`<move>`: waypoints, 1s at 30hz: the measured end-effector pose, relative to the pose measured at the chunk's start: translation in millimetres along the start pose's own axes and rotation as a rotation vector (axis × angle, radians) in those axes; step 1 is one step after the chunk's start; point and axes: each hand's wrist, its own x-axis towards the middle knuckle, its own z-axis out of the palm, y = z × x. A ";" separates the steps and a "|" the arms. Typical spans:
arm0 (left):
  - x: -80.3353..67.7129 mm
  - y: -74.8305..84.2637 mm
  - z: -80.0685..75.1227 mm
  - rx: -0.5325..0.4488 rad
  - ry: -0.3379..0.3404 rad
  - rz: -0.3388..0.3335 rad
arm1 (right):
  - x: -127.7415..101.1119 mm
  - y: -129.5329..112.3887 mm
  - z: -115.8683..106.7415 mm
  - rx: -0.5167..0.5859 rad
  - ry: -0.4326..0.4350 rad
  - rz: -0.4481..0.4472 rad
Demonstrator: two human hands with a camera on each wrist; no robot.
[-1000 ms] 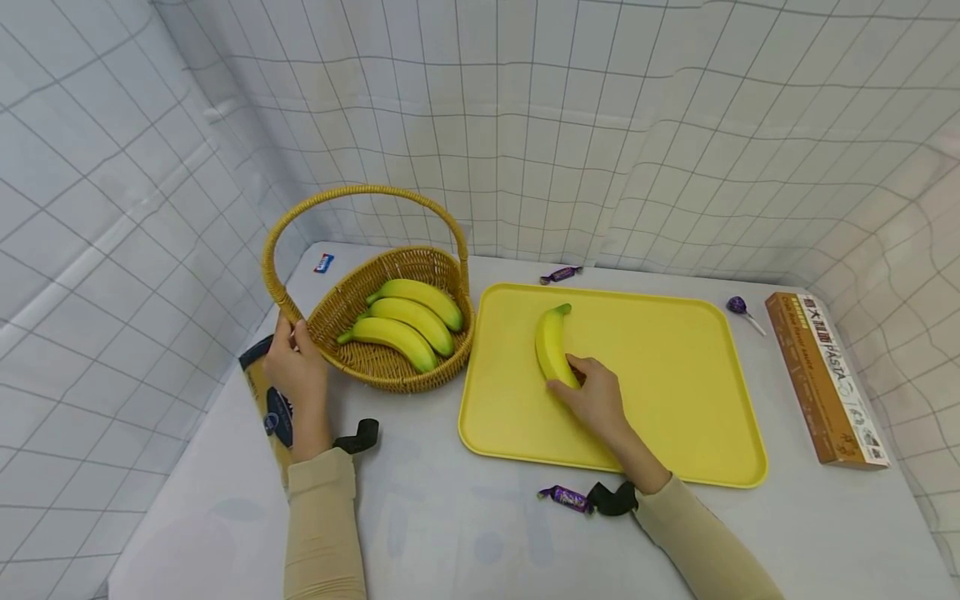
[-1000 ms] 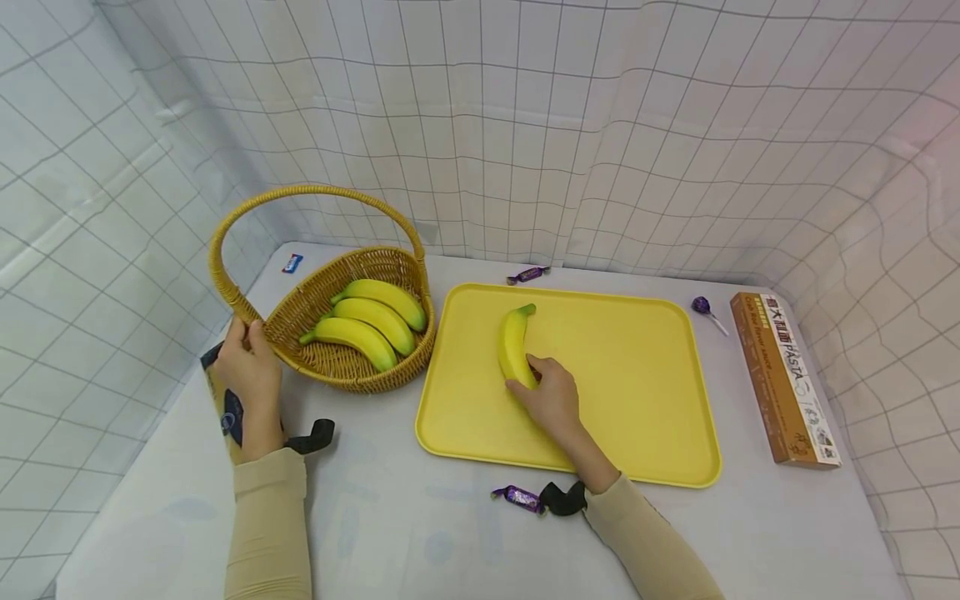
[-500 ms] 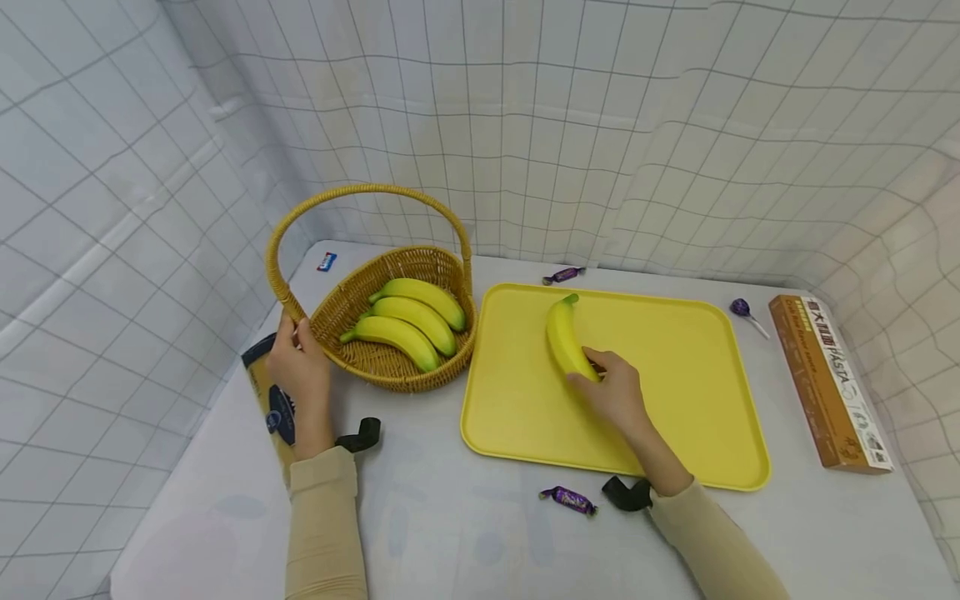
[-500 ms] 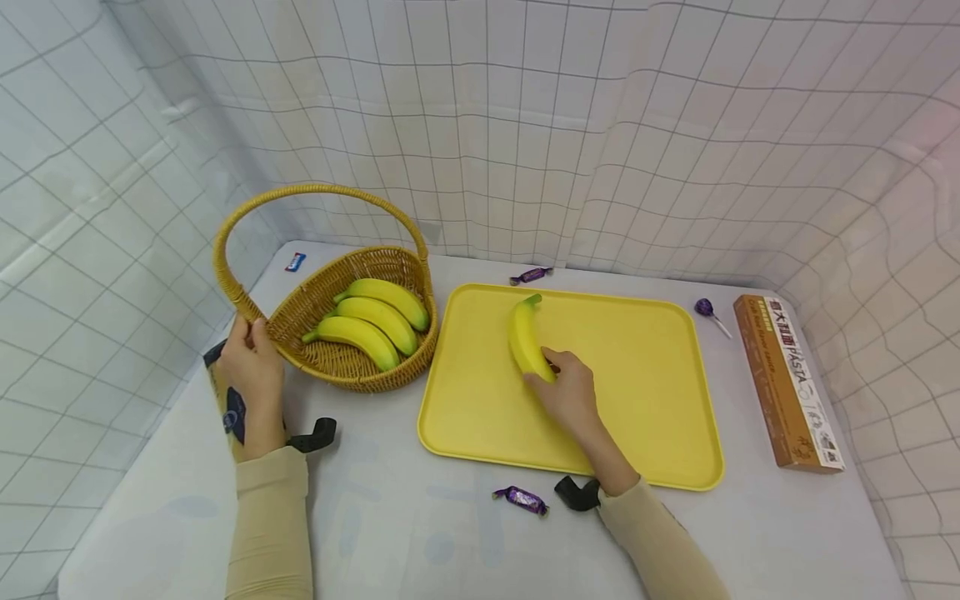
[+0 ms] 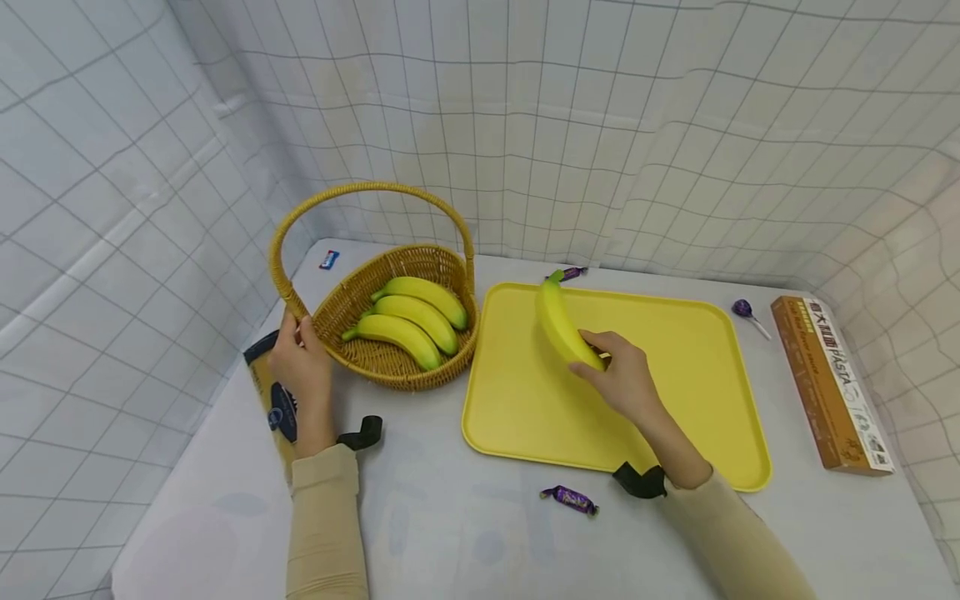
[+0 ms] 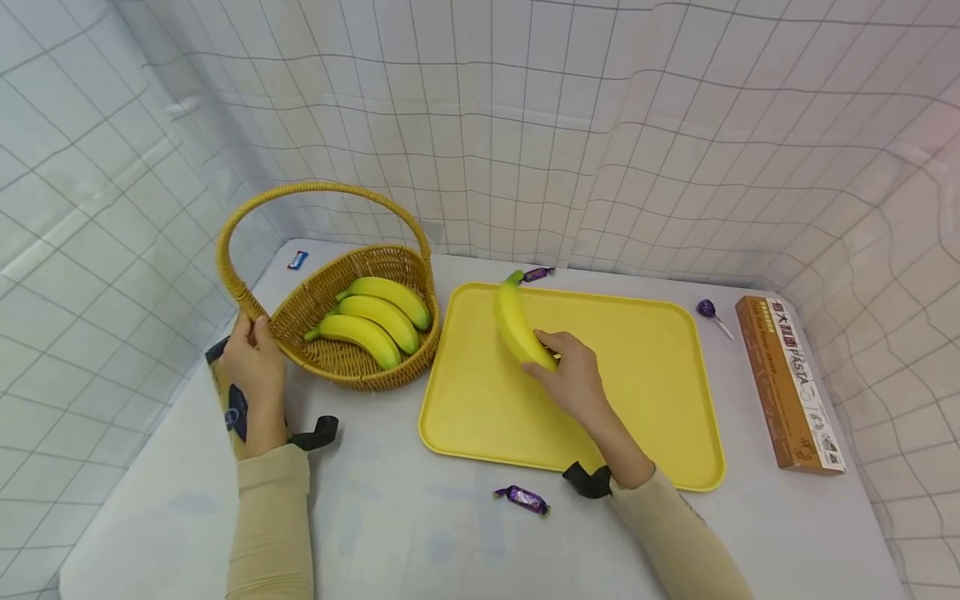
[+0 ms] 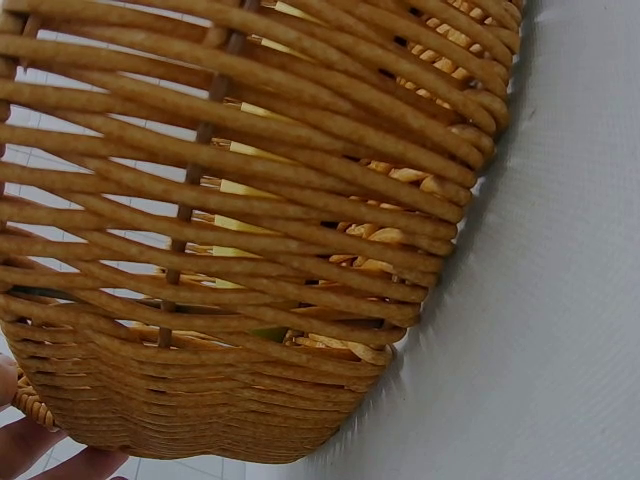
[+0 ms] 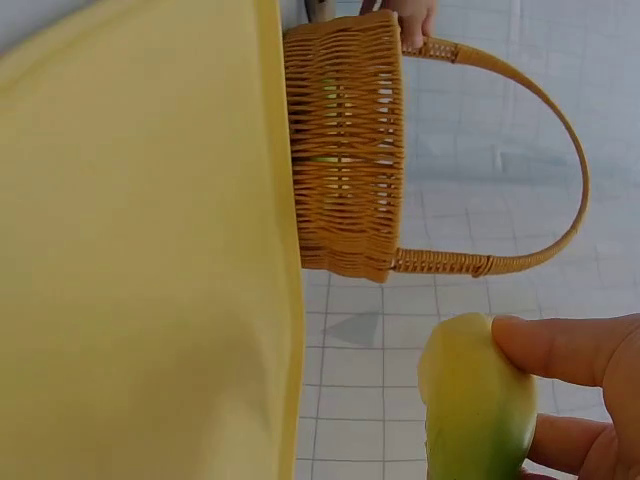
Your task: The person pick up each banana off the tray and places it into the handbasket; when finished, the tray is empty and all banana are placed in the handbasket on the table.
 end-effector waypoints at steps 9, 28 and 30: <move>0.5 0.6 0.4 -0.003 -0.001 -0.002 | 15.3 -32.8 9.3 -0.020 -0.087 -0.148; -0.5 0.4 -0.6 -0.004 0.002 0.025 | 27.6 -72.7 45.7 -0.041 -0.126 -0.159; -0.3 0.4 -1.7 -0.006 0.002 0.027 | 25.6 -73.7 46.3 -0.042 -0.126 -0.174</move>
